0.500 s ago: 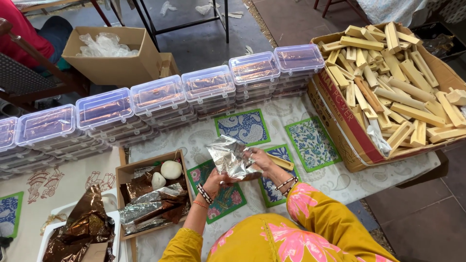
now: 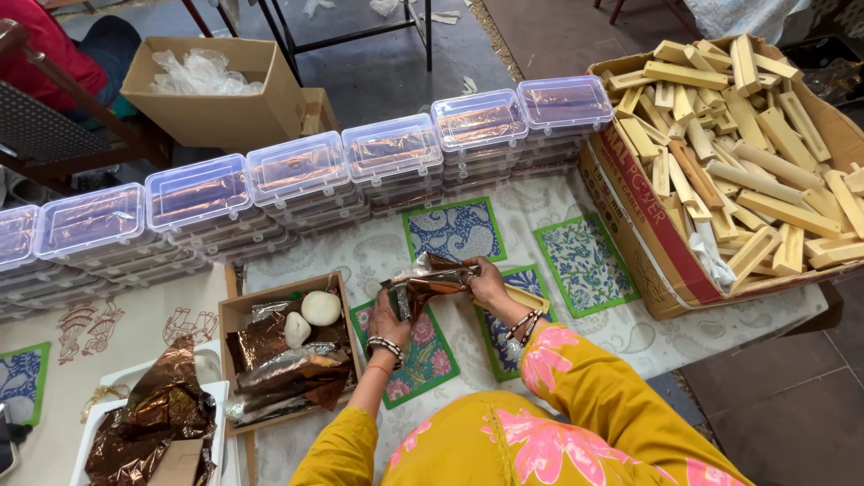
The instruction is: The recorder is seen wiping rectangular wooden blocks with a cloth and then wrapping them in shiny foil paper.
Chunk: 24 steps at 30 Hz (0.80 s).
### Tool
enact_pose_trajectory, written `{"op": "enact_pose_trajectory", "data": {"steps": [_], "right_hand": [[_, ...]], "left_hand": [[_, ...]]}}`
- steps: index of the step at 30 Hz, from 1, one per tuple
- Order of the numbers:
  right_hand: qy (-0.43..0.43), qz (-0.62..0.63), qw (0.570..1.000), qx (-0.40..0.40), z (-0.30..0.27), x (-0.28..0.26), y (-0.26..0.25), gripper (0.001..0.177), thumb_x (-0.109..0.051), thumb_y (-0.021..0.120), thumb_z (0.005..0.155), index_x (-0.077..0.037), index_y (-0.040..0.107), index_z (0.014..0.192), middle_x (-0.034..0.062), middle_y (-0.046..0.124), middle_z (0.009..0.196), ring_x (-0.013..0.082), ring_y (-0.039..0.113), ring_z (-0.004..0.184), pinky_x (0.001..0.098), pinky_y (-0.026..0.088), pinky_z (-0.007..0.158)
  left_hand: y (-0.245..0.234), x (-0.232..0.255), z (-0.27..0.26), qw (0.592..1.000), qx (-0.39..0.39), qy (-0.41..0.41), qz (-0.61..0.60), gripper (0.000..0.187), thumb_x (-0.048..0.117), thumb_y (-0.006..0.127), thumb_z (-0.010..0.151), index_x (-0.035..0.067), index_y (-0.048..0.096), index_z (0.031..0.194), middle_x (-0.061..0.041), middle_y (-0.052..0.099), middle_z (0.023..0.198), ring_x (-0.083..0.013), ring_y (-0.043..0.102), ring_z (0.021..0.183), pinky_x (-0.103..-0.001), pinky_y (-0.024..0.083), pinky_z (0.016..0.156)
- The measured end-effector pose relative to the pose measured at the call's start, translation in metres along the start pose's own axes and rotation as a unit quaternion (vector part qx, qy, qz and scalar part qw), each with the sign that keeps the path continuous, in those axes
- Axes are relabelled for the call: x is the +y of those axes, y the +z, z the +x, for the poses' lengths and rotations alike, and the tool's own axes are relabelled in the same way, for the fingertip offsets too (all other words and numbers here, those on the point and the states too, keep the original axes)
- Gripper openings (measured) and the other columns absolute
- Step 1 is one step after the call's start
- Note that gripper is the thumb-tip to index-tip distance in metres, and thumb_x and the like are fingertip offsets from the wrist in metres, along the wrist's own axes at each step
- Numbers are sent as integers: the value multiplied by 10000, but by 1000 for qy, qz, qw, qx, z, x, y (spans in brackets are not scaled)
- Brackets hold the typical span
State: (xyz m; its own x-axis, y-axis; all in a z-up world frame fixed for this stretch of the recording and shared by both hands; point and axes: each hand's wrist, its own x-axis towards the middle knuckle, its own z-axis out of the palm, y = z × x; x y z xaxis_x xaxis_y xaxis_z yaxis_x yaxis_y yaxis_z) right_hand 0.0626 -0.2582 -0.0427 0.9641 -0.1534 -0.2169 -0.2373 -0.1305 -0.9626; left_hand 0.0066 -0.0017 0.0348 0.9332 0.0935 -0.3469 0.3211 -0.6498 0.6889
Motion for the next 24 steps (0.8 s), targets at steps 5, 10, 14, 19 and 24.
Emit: {"op": "enact_pose_trajectory", "data": {"steps": [5,10,14,19,24], "right_hand": [[56,-24,998,-6,-19,-50,3,294,-11,707,882,-31,643,1168,62,709,907,141,639,700,305,526,555],[55,-63,996,-18,-14,-39,2,246,24,626,897,-36,661,1133,79,708,859,147,655,653,299,530,541],[23,-45,997,-50,-13,-35,1,232,59,577,894,-24,685,1082,76,704,830,128,646,630,290,519,535],[54,12,996,-66,7,-4,-1,215,42,590,896,-29,698,1067,35,705,826,113,641,622,278,538,542],[87,66,991,-78,3,-36,-10,361,-351,541,1077,-38,715,1034,45,694,787,118,624,593,272,526,535]], "left_hand": [[13,-9,6,912,204,268,236,826,134,775,557,106,503,1336,-208,589,1408,-410,559,1301,-546,374,1099],[24,-13,24,937,89,329,78,633,73,584,795,142,582,1424,-123,636,1473,-321,623,1373,-387,447,1228],[6,17,21,972,7,232,-40,719,363,743,907,22,443,1464,-222,532,1431,-394,550,1277,-448,461,1033],[-18,40,11,986,-16,139,-87,415,403,726,911,150,710,1240,-96,785,1090,-241,748,956,-375,579,849],[-28,49,-3,963,56,264,18,157,236,781,857,141,777,982,-35,747,1016,-243,724,893,-375,563,755]]}}
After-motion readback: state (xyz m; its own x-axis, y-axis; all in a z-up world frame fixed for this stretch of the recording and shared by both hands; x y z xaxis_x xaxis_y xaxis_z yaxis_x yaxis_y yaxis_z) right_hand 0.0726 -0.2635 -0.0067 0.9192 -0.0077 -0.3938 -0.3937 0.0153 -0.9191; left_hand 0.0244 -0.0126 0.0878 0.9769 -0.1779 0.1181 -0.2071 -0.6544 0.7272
